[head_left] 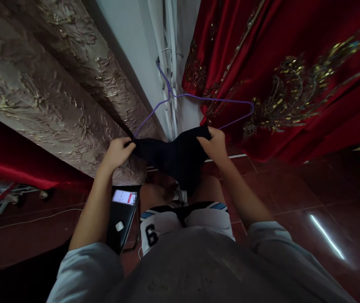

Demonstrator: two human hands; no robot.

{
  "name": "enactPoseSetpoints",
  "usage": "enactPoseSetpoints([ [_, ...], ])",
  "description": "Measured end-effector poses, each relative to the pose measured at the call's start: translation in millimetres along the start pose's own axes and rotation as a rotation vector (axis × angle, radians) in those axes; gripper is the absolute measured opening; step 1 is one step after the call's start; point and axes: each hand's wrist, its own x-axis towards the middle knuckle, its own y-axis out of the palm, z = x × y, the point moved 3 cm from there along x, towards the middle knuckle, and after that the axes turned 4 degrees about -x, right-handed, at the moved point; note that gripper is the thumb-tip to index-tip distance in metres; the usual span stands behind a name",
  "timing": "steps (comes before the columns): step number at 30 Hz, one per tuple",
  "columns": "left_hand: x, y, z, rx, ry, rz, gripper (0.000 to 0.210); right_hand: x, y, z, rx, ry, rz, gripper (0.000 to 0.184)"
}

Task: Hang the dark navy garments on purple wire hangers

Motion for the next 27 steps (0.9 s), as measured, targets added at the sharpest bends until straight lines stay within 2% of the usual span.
enactPoseSetpoints([
  [2, -3, 7.9, 12, 0.074, -0.054, 0.179, 0.032, 2, -7, 0, -0.041, -0.012, -0.013, 0.009],
  [4, -8, 8.0, 20, 0.080, -0.062, 0.225, 0.032, 3, -10, -1, -0.056, -0.013, 0.007, 0.009],
  [5, -9, 5.2, 20, 0.048, -0.039, 0.191, 0.031, 3, -11, -2, -0.056, -0.012, 0.013, 0.009],
  [7, -8, -3.9, 10, -0.086, 0.041, 0.039, 0.025, 2, -8, -4, -0.045, -0.009, 0.013, 0.008],
  [10, 1, -13.0, -18, -0.323, 0.184, -0.169, 0.012, -4, 0, -1, -0.016, -0.018, 0.044, 0.008],
  [11, 5, -12.8, -29, -0.358, 0.232, -0.201, 0.011, -6, 3, 2, -0.010, -0.029, 0.082, 0.007],
  [13, 13, -8.9, -47, -0.334, 0.313, -0.221, 0.024, -12, 3, 9, -0.016, -0.073, 0.153, 0.007],
  [14, 16, -6.8, -53, -0.294, 0.341, -0.230, 0.029, -14, -2, 13, -0.024, -0.106, 0.140, 0.013],
  [15, 19, -5.1, -57, -0.248, 0.359, -0.236, 0.032, -15, -11, 17, -0.028, -0.139, 0.078, 0.024],
  [17, 23, -5.0, -58, -0.171, 0.373, -0.247, 0.033, -13, -41, 24, -0.010, -0.185, -0.165, 0.051],
  [18, 25, -6.7, -57, -0.143, 0.374, -0.256, 0.032, -11, -58, 26, 0.007, -0.191, -0.278, 0.061],
  [19, 27, -9.3, -55, -0.120, 0.375, -0.267, 0.031, -7, -76, 27, 0.023, -0.183, -0.337, 0.065],
  [20, 28, -12.3, -53, -0.102, 0.374, -0.281, 0.030, -1, -92, 28, 0.036, -0.158, -0.317, 0.061],
  [22, 31, -18.2, -49, -0.087, 0.369, -0.333, 0.024, 16, -113, 29, 0.060, -0.068, -0.082, 0.037],
  [24, 33, -20.9, -49, -0.098, 0.348, -0.402, 0.018, 33, -120, 28, 0.128, 0.034, 0.173, 0.016],
  [25, 35, -20.0, -51, -0.113, 0.334, -0.421, 0.018, 40, -119, 28, 0.173, 0.066, 0.238, 0.013],
  [26, 35, -17.6, -54, -0.137, 0.322, -0.421, 0.020, 46, -116, 28, 0.198, 0.062, 0.224, 0.015],
  [27, 36, -14.0, -57, -0.164, 0.315, -0.404, 0.023, 52, -110, 29, 0.202, 0.031, 0.155, 0.017],
])
